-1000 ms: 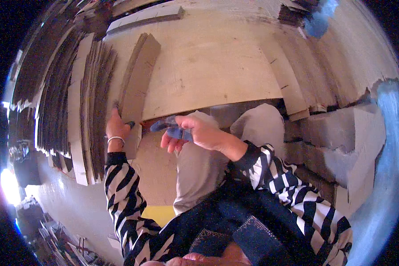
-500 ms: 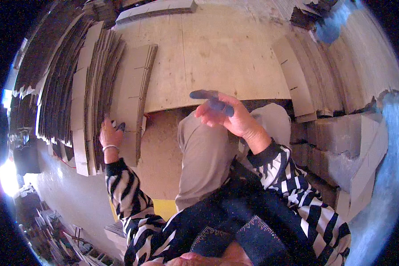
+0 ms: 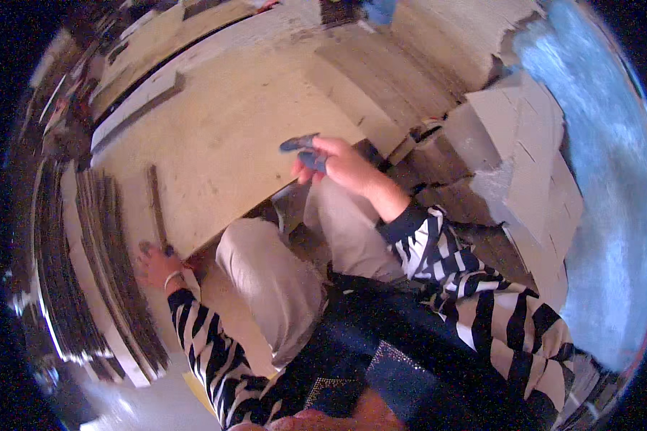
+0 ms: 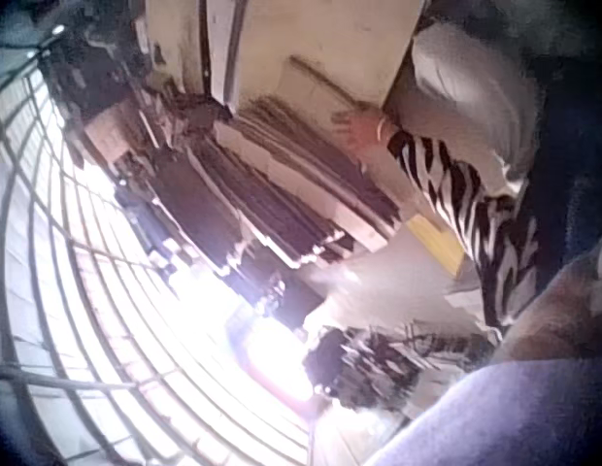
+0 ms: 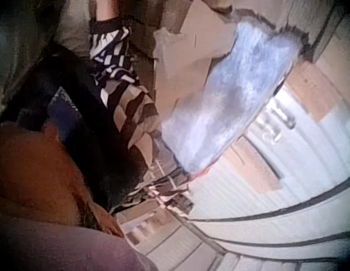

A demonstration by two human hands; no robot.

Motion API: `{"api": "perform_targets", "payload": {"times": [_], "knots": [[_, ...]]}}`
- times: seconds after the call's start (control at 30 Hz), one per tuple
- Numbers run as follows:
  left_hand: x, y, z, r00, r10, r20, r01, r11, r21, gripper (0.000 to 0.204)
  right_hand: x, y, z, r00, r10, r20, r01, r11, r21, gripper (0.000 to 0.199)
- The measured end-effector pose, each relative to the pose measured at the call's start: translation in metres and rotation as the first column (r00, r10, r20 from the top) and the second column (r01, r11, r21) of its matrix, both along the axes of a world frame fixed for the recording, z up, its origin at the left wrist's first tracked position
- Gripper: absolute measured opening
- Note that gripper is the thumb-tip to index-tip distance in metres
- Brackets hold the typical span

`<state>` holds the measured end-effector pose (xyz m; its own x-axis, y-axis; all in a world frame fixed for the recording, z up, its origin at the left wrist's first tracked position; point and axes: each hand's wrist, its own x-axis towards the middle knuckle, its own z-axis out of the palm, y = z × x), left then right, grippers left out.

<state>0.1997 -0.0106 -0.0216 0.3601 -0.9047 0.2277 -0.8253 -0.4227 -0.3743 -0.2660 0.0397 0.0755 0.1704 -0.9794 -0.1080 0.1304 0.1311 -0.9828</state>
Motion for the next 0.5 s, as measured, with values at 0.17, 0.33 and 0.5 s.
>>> {"api": "perform_targets", "payload": {"times": [0.17, 0.33, 0.5], "knots": [[0.002, 0.007, 0.017, 0.998, -0.028, 0.051, 0.025, 0.999, 0.045, 0.055, -0.103, -0.018, -0.056, -0.079, -0.613, -0.786, 0.070, 0.783, -0.618, 0.040], [0.003, 0.000, 0.032, 0.997, -0.044, 0.062, 0.036, 0.993, 0.114, 0.056, -0.143, -0.009, -0.093, -0.266, -0.719, -0.642, -0.033, 0.673, -0.739, 0.034], [0.016, -0.003, 0.045, 0.999, -0.018, 0.035, 0.015, 0.997, 0.073, 0.058, -0.132, -0.031, -0.056, 0.142, -0.694, -0.706, 0.330, 0.706, -0.627, 0.021]]}}
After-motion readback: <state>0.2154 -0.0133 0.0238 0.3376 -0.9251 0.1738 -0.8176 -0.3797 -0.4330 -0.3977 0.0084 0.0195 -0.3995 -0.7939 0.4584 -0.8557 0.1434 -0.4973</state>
